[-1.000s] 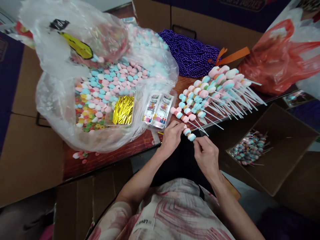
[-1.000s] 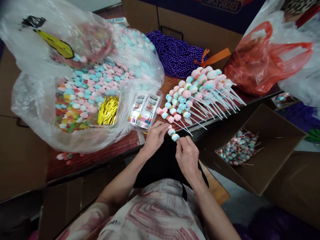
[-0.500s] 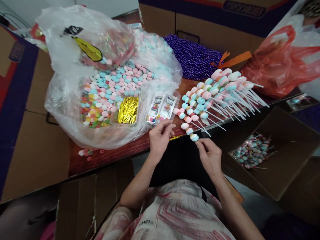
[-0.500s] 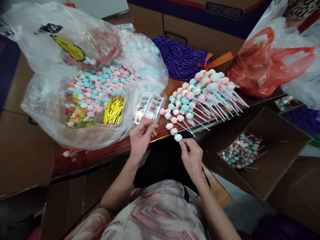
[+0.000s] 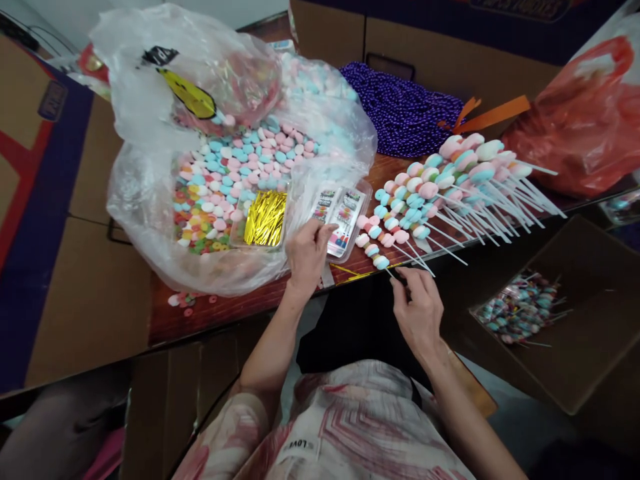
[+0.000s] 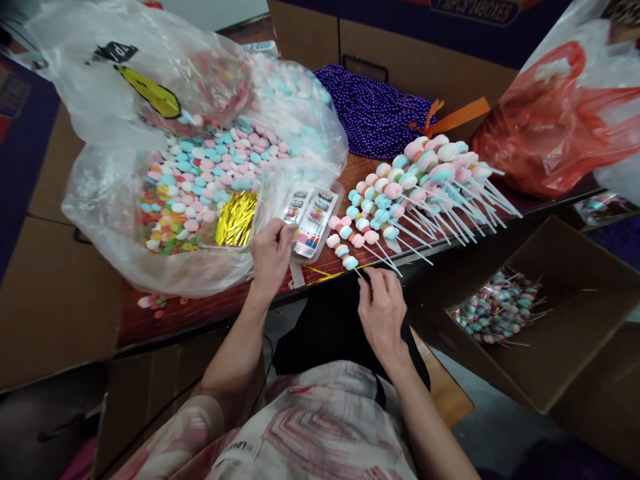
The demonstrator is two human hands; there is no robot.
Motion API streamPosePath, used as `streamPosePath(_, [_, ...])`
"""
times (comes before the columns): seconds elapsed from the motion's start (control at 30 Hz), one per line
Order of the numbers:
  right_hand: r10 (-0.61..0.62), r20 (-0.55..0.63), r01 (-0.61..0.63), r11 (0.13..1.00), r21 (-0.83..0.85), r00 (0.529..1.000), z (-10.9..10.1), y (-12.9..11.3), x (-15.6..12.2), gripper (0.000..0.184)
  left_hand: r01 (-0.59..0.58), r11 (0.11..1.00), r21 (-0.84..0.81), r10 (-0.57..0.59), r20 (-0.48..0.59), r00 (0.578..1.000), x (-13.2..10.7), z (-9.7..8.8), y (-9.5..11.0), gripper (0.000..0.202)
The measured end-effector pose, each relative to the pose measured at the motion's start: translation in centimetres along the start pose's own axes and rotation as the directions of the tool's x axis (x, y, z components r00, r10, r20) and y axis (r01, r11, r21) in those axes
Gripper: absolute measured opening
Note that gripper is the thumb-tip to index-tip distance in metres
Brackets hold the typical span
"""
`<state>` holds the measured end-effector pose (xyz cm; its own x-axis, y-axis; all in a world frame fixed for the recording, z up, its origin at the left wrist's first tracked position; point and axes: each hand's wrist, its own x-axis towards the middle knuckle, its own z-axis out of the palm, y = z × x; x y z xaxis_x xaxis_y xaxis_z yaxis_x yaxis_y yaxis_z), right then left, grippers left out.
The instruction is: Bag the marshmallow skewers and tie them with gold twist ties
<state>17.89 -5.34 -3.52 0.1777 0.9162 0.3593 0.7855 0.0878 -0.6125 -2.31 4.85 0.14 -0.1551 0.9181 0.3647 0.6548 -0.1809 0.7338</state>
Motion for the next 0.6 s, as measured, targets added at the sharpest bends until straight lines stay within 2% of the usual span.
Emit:
streamPosePath(0.1, [0.018, -0.054, -0.015, 0.998, 0.060, 0.998, -0.9, 0.2, -0.6, 0.018, -0.032, 0.988, 0.148, 0.021, 0.078, 0.997, 1.1, 0.6, -0.5, 0.016])
streamPosePath(0.2, [0.044, -0.104, -0.035, 0.995, 0.091, 0.994, -1.9, 0.1, -1.2, 0.016, -0.033, 0.985, 0.168, 0.015, 0.108, 0.994, 2.1, 0.8, -0.6, 0.020])
streamPosePath(0.27, [0.088, -0.123, -0.074, 0.991, 0.114, 0.989, -2.5, 0.7, -1.6, 0.015, -0.036, 0.995, 0.088, 0.032, 0.043, 0.999, 2.2, 0.6, -0.1, 0.013])
streamPosePath(0.3, [0.132, -0.113, -0.118, 0.986, 0.122, 0.985, -2.7, 1.4, -2.0, 0.016, -0.044, 0.999, 0.012, 0.044, 0.009, 0.999, 2.0, 0.4, 0.4, 0.006])
streamPosePath(0.33, [0.206, -0.077, -0.196, 0.973, 0.121, 0.976, -2.8, 2.4, -2.3, 0.016, -0.044, 0.995, -0.091, 0.044, -0.005, 0.999, 1.5, 0.3, 1.1, 0.007])
streamPosePath(0.37, [0.293, -0.024, -0.289, 0.951, 0.113, 0.956, -2.7, 3.8, -2.7, 0.017, -0.024, 0.980, -0.197, 0.029, 0.019, 0.999, 0.9, 0.2, 1.9, 0.011])
streamPosePath(0.4, [0.409, 0.052, -0.412, 0.907, 0.090, 0.911, -2.5, 5.3, -3.2, 0.018, 0.013, 0.956, -0.294, 0.006, 0.065, 0.998, 0.0, 0.3, 2.8, 0.015])
streamPosePath(0.43, [0.547, 0.140, -0.557, 0.830, 0.044, 0.826, -2.2, 7.1, -3.6, 0.017, 0.066, 0.924, -0.376, -0.014, 0.140, 0.990, -1.0, 0.4, 3.8, 0.022])
streamPosePath(0.5, [0.660, 0.204, -0.676, 0.737, 0.009, 0.723, -1.1, 10.6, -4.3, 0.012, 0.228, 0.842, -0.489, -0.042, 0.362, 0.931, -3.6, 1.2, 6.0, 0.029])
streamPosePath(0.53, [0.692, 0.235, -0.714, 0.700, 0.012, 0.683, -0.3, 12.2, -4.4, 0.011, 0.314, 0.799, -0.513, -0.042, 0.474, 0.880, -5.0, 1.9, 7.0, 0.031])
streamPosePath(0.6, [0.714, 0.308, -0.760, 0.648, 0.049, 0.628, 1.5, 14.6, -4.4, 0.011, 0.511, 0.706, -0.491, -0.019, 0.707, 0.707, -7.8, 3.8, 8.8, 0.036])
